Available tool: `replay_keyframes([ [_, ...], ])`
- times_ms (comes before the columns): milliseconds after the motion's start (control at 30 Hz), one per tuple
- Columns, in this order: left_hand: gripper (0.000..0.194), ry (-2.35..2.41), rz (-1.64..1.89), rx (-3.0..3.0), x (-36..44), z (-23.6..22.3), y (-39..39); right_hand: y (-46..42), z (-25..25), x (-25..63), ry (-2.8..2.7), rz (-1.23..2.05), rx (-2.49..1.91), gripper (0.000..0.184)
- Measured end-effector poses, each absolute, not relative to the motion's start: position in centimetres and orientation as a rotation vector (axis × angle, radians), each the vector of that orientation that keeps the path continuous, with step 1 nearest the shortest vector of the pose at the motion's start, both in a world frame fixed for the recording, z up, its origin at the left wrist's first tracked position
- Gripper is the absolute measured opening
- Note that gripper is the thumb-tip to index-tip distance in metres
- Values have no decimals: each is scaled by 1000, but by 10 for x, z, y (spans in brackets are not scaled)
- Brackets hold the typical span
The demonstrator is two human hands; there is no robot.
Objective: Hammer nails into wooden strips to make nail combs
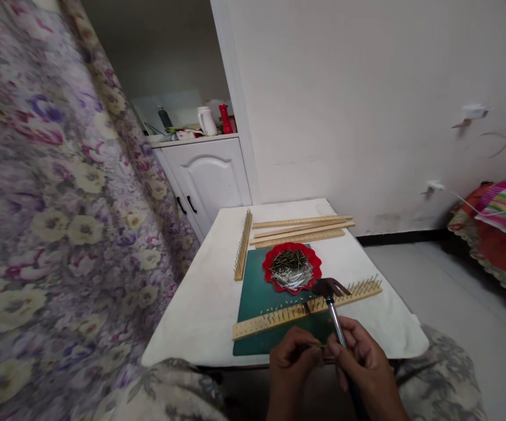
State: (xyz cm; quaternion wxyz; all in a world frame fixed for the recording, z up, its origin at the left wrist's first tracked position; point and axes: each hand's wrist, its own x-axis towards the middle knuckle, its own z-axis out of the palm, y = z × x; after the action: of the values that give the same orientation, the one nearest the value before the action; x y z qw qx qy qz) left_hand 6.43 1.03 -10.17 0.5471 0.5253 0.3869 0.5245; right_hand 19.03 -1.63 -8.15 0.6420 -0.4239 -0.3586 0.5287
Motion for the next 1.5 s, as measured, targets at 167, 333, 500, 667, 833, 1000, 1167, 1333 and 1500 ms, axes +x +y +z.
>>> replay_keyframes([
  [167, 22, 877, 1309, 1133, 63, -109, 3, -23, -84, 185, -826, 1251, -1042, 36],
  [333, 21, 1272, 1450, 1436, 16, -100, 7, -28, -83, 187, -814, 1161, -1140, 39],
  [500, 23, 1522, 1327, 1726, -21, -109, 26, -27, -84, 189, -797, 1111, -1152, 40],
  [667, 24, 1556, 1263, 1822, -16, -121, 37, -28, -88, 190, -796, 1172, -1182, 43],
  [833, 24, 1610, 1223, 1863, -16, -124, 41, -28, -85, 197, -853, 1225, -1218, 40],
  [1000, 25, 1618, 1229, 1867, -18, -126, 44, -27, -87, 196, -843, 1218, -1198, 42],
  [1167, 27, 1621, 1226, 1870, -16, -125, 44, -26, -96, 191, -795, 1213, -1193, 44],
  [1333, 25, 1620, 1265, 1871, -16, -125, 44, -25, -102, 190, -850, 1222, -1197, 43],
  [1500, 23, 1630, 1254, 1891, -16, -129, 45, -26, -102, 188, -847, 1236, -1215, 44],
])
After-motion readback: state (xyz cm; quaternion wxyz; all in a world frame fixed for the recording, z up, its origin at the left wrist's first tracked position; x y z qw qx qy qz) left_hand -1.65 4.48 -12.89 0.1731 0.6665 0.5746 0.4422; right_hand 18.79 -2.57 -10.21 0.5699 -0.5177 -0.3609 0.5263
